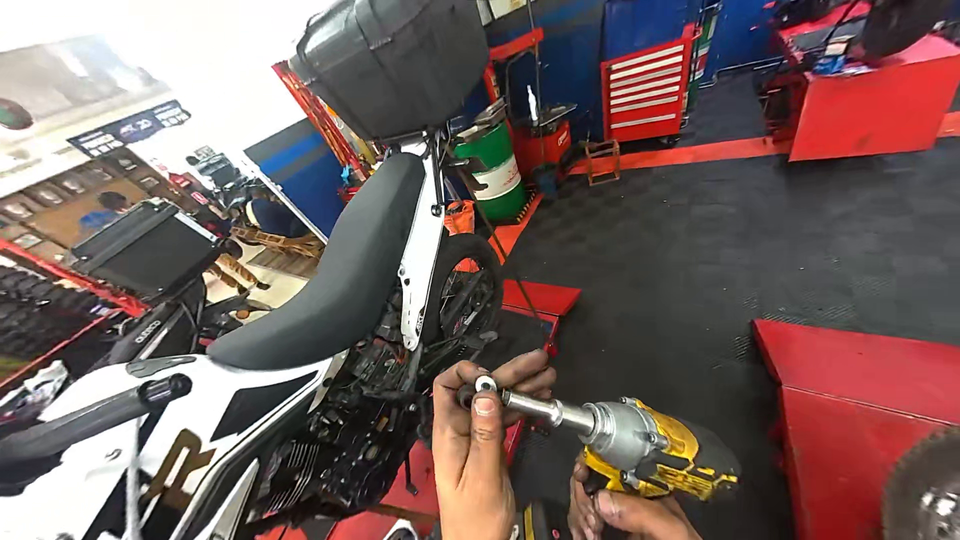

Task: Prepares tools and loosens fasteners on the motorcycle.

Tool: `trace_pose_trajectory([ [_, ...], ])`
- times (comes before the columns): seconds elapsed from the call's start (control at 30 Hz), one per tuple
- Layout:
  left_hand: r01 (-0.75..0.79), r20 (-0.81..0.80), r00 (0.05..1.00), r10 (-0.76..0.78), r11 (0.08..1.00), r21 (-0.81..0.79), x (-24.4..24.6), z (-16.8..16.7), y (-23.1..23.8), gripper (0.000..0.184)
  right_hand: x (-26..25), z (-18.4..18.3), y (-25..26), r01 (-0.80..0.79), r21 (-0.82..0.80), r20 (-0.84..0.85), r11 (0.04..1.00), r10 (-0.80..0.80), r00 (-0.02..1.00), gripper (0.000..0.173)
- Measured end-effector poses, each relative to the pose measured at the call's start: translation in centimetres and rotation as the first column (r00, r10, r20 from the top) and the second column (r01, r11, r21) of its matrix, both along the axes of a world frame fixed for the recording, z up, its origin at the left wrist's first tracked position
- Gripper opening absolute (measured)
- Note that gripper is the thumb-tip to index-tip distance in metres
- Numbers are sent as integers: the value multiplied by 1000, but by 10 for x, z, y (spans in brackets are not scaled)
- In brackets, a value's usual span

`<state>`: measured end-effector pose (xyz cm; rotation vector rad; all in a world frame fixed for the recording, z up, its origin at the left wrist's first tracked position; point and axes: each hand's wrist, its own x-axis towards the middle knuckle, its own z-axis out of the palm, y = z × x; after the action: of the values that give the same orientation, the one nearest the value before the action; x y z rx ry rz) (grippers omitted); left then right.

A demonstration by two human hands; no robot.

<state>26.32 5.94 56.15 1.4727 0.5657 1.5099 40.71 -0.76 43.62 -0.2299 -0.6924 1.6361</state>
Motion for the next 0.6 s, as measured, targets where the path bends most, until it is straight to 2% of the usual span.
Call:
trace_pose_trajectory([
  [0.1, -87, -205, 973, 106, 992, 96, 5, 1, 12, 27, 13, -1, 4, 37, -21, 21, 999, -37, 999, 20],
  [0.2, -125, -283, 946, 157, 984, 127, 15, -2, 19, 29, 20, -9, 8, 118, 3, 79, 993, -118, 990, 18],
  [0.4, -71, -111, 992, 57, 990, -124, 39, -5, 11, 26, 31, -27, 11, 221, 118, 217, 968, -242, 946, 15],
  [0.6, 15, -36, 999, -21, 989, -148, 53, -1, 10, 24, 37, -31, 18, 202, 94, 26, 975, -205, 978, 17],
])
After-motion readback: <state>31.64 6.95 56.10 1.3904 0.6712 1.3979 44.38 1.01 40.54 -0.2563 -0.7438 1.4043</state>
